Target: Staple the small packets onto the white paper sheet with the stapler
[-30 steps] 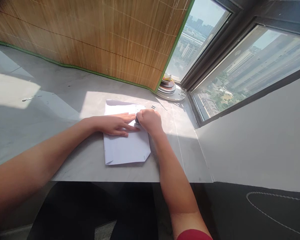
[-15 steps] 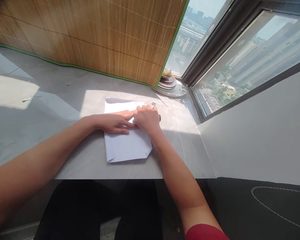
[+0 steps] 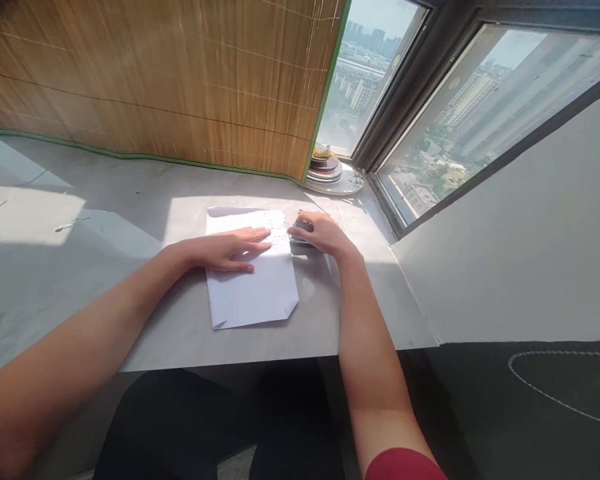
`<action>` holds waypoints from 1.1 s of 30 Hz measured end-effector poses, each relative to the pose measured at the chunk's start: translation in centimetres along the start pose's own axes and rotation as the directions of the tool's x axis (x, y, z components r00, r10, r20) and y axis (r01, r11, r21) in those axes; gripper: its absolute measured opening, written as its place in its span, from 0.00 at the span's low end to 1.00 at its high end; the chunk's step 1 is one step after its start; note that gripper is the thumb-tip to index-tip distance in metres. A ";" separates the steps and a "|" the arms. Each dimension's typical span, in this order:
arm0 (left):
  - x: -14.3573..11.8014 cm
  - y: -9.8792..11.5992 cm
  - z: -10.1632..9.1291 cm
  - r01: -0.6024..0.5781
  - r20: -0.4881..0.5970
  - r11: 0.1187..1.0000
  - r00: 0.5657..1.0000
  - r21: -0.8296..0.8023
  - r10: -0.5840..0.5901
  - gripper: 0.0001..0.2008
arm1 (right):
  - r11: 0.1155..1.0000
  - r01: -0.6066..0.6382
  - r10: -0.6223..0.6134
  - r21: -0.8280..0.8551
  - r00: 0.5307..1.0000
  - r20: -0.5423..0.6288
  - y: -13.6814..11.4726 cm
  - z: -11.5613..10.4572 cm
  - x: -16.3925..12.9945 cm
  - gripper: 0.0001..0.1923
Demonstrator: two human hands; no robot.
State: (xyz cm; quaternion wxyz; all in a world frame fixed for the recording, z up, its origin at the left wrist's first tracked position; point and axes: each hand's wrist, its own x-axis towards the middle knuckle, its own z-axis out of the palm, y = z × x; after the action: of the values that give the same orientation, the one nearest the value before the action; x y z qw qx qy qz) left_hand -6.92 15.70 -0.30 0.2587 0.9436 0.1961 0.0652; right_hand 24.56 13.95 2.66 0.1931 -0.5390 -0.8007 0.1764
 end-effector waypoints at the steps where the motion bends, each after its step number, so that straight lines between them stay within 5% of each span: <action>1: 0.0 0.0 0.0 0.004 -0.009 1.000 1.000 -0.007 -0.004 0.32 | 1.000 0.021 -0.020 -0.019 0.999 0.038 0.2 -0.2 -0.2 0.16; 4: 0.1 -0.3 0.1 -0.018 -0.070 0.998 0.997 -0.062 0.014 0.29 | 0.993 -0.046 0.053 -0.107 0.997 0.058 0.5 -0.4 -0.4 0.11; 7: 0.2 -0.7 -0.1 -0.081 -0.331 0.985 0.943 -0.151 0.027 0.21 | 0.944 -0.262 0.231 -0.201 0.959 -0.166 -0.2 -0.1 -0.1 0.10; 9: 0.3 -1.2 -0.4 -0.084 -0.587 0.977 0.808 -0.195 -0.047 0.15 | 0.913 -0.373 0.291 -0.164 0.879 -0.378 -1.4 0.2 0.2 0.10; 11: 0.2 -1.8 -0.7 -0.068 -0.770 0.966 0.620 -0.248 -0.153 0.19 | 0.925 -0.376 0.297 -0.059 0.808 -0.508 -3.3 0.8 0.4 0.10; 13: 0.2 -2.3 -0.8 -0.080 -0.845 0.948 0.481 -0.308 -0.234 0.26 | 0.957 -0.291 0.264 0.024 0.829 -0.493 -6.0 2.1 0.7 0.09; 15: 0.1 -2.6 -0.9 -0.103 -0.866 0.931 0.414 -0.351 -0.280 0.28 | 0.979 -0.193 0.203 0.062 0.915 -0.348 -8.9 4.2 1.0 0.08; 19: 0.1 -2.8 -0.9 -0.154 -0.855 0.875 0.343 -0.459 -0.388 0.29 | 0.985 -0.172 0.169 -0.006 0.974 -0.147 -13.3 8.2 1.5 0.08; 22: -0.1 -3.0 -1.2 -0.233 -0.821 0.796 0.297 -0.558 -0.488 0.29 | 0.973 -0.223 0.217 -0.061 0.972 -0.093 -13.6 8.9 0.5 0.08; 30: -0.5 -3.4 -1.7 -0.389 -0.728 0.622 0.253 -0.680 -0.637 0.25 | 0.892 -0.452 0.443 -0.027 0.883 -0.153 -8.4 5.1 -8.3 0.08; 33: -0.9 -3.4 -2.0 -0.444 -0.716 0.578 0.258 -0.685 -0.649 0.26 | 0.907 -0.415 0.422 0.072 0.895 -0.144 -6.1 2.4 -9.3 0.16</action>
State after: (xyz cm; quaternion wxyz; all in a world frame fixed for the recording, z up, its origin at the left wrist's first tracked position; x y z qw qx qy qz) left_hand -9.31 19.00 -0.35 0.4820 0.4427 0.3291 0.6807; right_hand 21.71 2.93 2.44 0.2232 -0.7067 -0.6449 0.1868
